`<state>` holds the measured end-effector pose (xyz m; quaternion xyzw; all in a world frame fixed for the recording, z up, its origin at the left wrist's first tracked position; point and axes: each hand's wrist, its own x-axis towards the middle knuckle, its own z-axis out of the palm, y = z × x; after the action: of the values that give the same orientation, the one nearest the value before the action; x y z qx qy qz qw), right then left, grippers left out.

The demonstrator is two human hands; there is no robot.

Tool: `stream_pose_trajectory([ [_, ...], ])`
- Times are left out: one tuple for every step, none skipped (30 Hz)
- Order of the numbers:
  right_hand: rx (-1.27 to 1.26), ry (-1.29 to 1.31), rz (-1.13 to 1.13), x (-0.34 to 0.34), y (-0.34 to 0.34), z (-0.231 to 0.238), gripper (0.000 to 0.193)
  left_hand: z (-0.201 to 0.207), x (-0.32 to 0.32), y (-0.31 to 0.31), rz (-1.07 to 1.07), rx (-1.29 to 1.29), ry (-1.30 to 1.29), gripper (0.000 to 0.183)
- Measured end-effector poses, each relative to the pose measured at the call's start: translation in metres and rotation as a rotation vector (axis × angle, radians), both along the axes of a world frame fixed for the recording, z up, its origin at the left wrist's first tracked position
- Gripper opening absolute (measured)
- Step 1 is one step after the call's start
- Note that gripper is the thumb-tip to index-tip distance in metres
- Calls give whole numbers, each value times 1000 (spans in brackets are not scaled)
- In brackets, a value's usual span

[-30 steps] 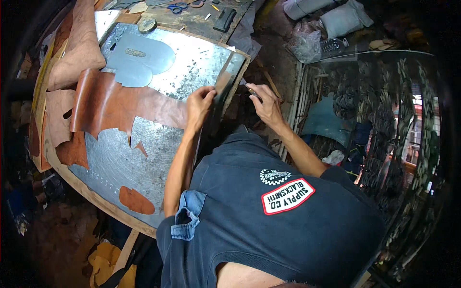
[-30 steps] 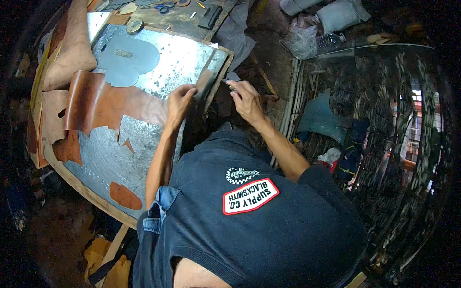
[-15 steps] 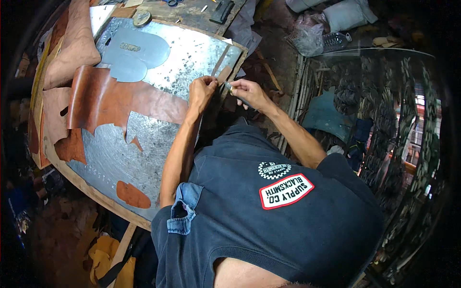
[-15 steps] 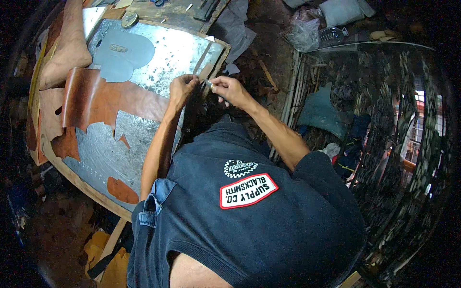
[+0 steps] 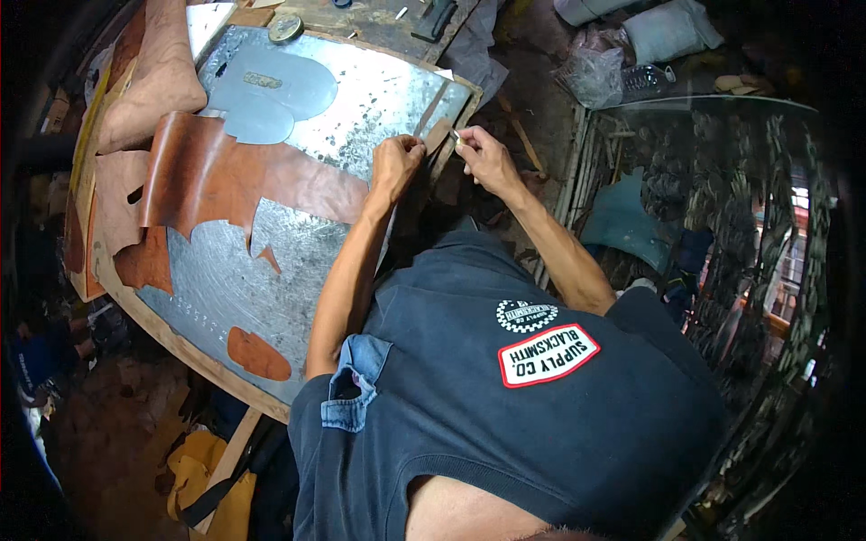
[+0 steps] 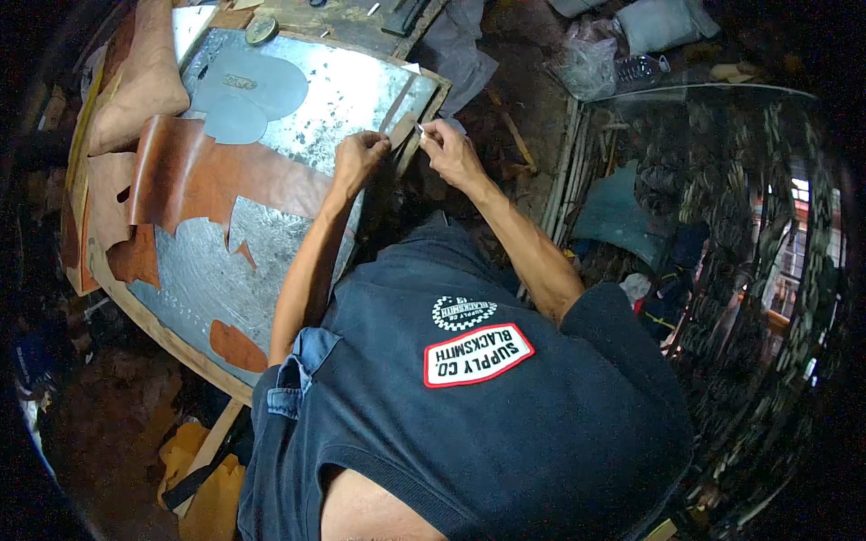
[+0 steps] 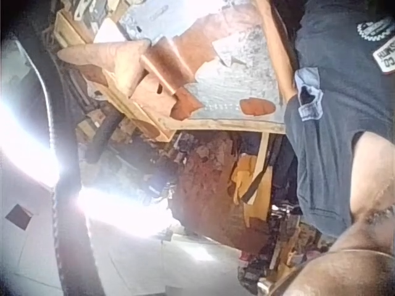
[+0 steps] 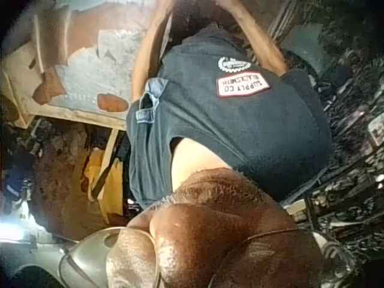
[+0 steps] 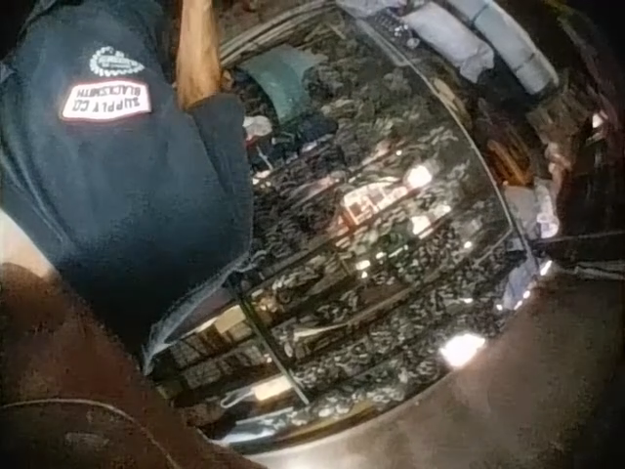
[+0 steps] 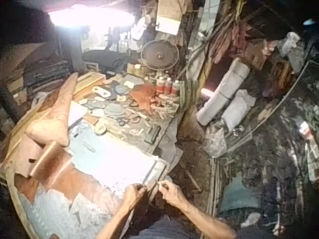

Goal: Use a template and a cutting tool to cut shoe component patterns from a large piece of leather.

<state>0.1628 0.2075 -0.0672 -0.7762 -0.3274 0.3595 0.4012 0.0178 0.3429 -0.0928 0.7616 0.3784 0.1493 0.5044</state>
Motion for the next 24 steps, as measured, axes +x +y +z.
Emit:
stream_pose_trajectory([
  [6, 0, -4, -1, -2, -4, 24, 2, 1, 2, -23, 31, 47, 22],
  [153, -396, 66, -3, -4, -13, 23, 5, 2, 4, -26, 36, 47, 22],
  [295, -790, 136, -5, -7, -16, 24, 9, 1, 2, -83, 57, 127, 23],
  [295, -787, 131, -4, -9, -17, 24, 13, 0, 0, -139, 77, 208, 24],
  [254, -846, 159, -1, -12, -18, 28, 16, -3, -4, -143, 77, 212, 24],
  [213, -906, 185, 0, -12, -18, 31, 22, -7, -8, -180, 232, 246, 28],
  [210, -904, 176, 1, -12, -19, 31, 26, -9, -10, -217, 386, 277, 32],
  [214, -915, 183, 2, -13, -21, 30, 21, -9, -9, -226, 387, 278, 32],
  [223, -927, 198, 2, -12, -20, 29, 12, -13, -6, -226, 553, 208, 36],
  [225, -925, 204, -2, -12, -19, 29, 0, -18, -5, -217, 714, 137, 40],
  [243, -855, 256, -6, -13, -17, 29, -12, -20, -2, -186, 633, 23, 29],
  [260, -788, 302, -9, -14, -16, 28, -15, -20, -2, -184, 634, 22, 29],
  [248, -569, 322, -14, -19, -18, 28, -18, -19, -2, -185, 623, 12, 30],
  [346, -239, 259, -18, -20, -22, 24, -22, -19, -1, -185, 611, 2, 31],
  [154, 69, 148, -13, -20, -17, 25, -22, -19, -3, -197, 569, -6, 31],
  [-43, 374, 32, -5, -21, -13, 26, -23, -18, -4, -196, 566, -5, 31],
  [27, 299, -7, 5, -19, -20, 25, -23, -15, -3, -214, 572, 12, 32],
  [81, -224, 21, -1, -15, -8, 26, -25, -15, -3, -231, 579, 31, 33],
  [211, -535, 73, -1, -12, -8, 26, -28, -16, -3, -230, 575, 33, 33],
  [342, -846, 124, 1, -11, -9, 27, -30, -17, -3, -242, 551, 41, 35],
  [258, -818, 216, 0, -12, -12, 29, -30, -15, 2, -249, 536, 44, 36],
  [168, -785, 306, -6, -19, -16, 31, -30, -13, 4, -246, 535, 42, 36],
  [216, -600, 320, -7, -23, -19, 29, -29, -11, 6, -278, 522, 43, 38],
  [222, -596, 336, -4, -17, -14, 29, -29, -14, 8, -296, 507, 53, 40],
])
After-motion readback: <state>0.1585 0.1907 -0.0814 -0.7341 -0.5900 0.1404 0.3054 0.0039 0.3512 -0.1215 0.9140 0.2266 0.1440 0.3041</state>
